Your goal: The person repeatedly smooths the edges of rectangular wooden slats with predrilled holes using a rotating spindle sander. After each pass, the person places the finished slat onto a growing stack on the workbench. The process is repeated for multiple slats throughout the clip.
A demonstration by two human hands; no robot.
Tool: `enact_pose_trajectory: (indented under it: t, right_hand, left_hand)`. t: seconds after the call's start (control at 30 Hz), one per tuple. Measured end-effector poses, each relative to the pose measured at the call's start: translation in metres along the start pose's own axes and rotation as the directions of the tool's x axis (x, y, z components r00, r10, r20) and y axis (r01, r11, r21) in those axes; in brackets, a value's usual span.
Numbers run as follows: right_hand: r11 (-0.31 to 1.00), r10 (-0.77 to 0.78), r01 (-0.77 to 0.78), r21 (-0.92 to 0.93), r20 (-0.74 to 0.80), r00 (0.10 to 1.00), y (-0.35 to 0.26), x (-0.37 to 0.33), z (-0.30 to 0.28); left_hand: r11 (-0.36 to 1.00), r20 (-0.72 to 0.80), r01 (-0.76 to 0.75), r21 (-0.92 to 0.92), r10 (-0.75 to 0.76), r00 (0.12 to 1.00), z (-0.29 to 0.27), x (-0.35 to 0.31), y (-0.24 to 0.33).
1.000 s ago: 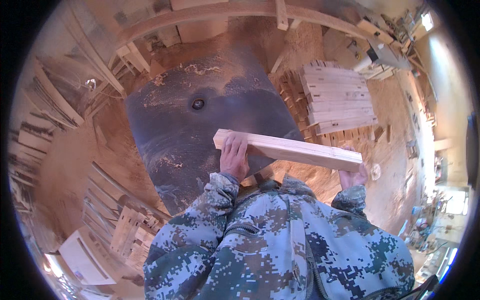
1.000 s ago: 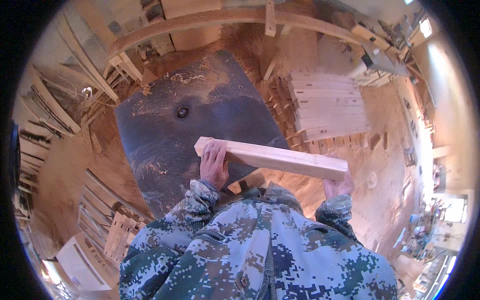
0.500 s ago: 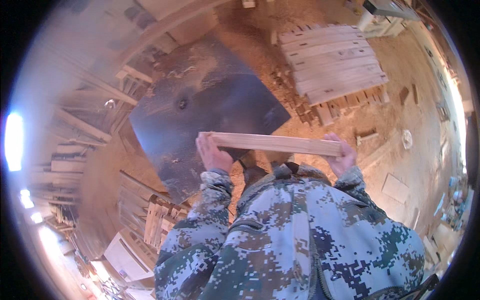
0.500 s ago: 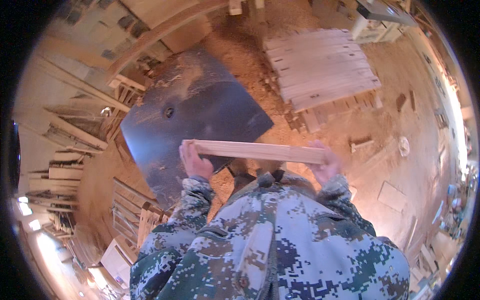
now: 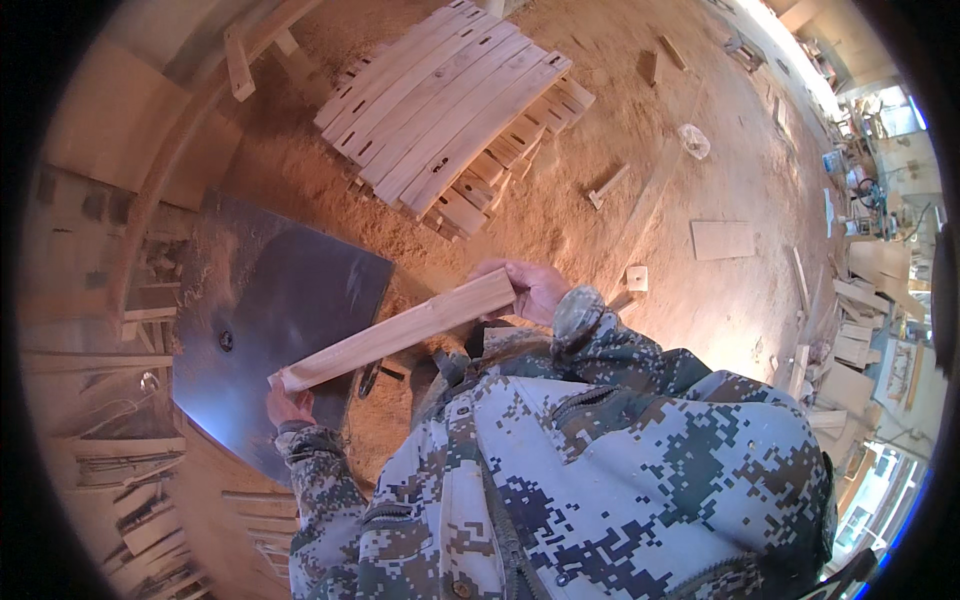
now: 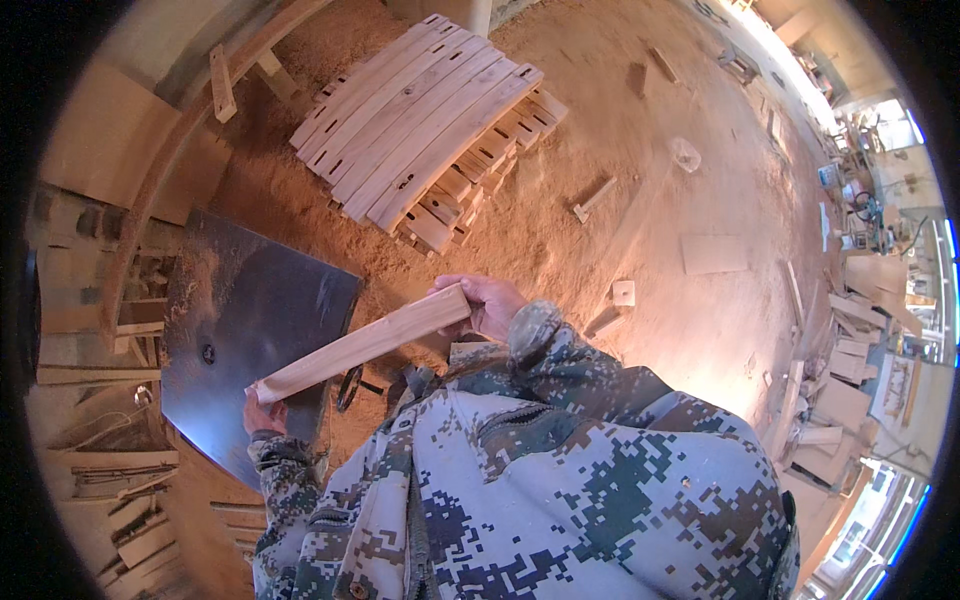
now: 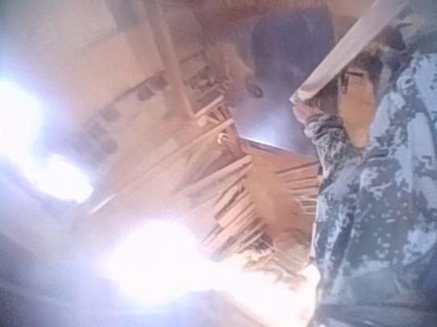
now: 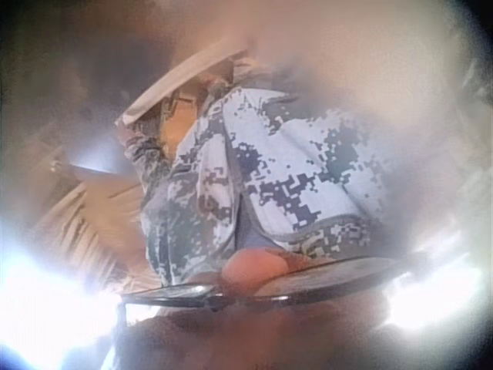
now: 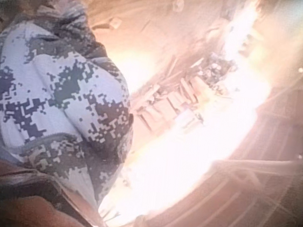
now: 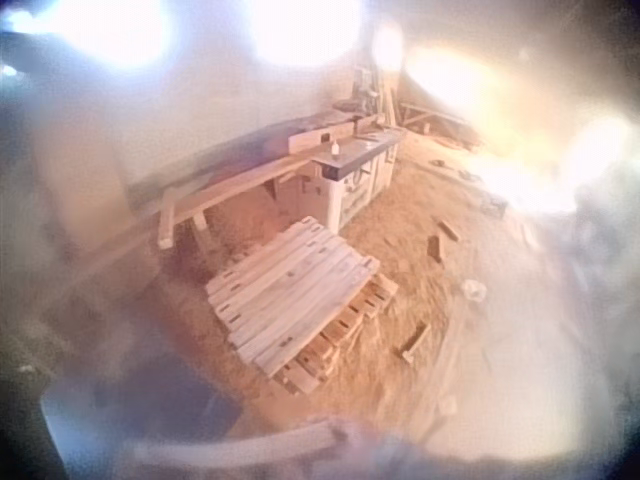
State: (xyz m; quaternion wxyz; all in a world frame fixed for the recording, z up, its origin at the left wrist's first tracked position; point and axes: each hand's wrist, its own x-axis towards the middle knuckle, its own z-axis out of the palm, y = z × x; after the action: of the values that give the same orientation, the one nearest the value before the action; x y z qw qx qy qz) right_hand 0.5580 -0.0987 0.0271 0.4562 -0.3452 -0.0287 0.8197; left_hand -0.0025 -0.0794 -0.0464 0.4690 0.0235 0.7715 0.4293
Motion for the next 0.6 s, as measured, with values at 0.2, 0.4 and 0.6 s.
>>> enact_pose_trajectory:
  t: [0.2,0.4,0.6]
  right_hand:
    - [0.996,-0.002,0.012,-0.093,0.108,0.994,-0.002,-0.004,0.006]
    - [0.945,0.143,-0.102,-0.312,0.112,0.983,-0.01,-0.007,-0.003]
    - [0.653,0.165,0.083,-0.753,0.248,0.955,-0.007,-0.004,-0.007]
  left_hand:
    - [1.0,0.065,0.006,-0.02,-0.004,0.998,-0.006,0.029,0.004]
    - [0.919,0.028,-0.068,-0.388,0.085,0.996,0.001,0.005,-0.002]
    - [0.837,0.276,-0.002,-0.548,0.183,0.943,0.09,-0.081,0.039]
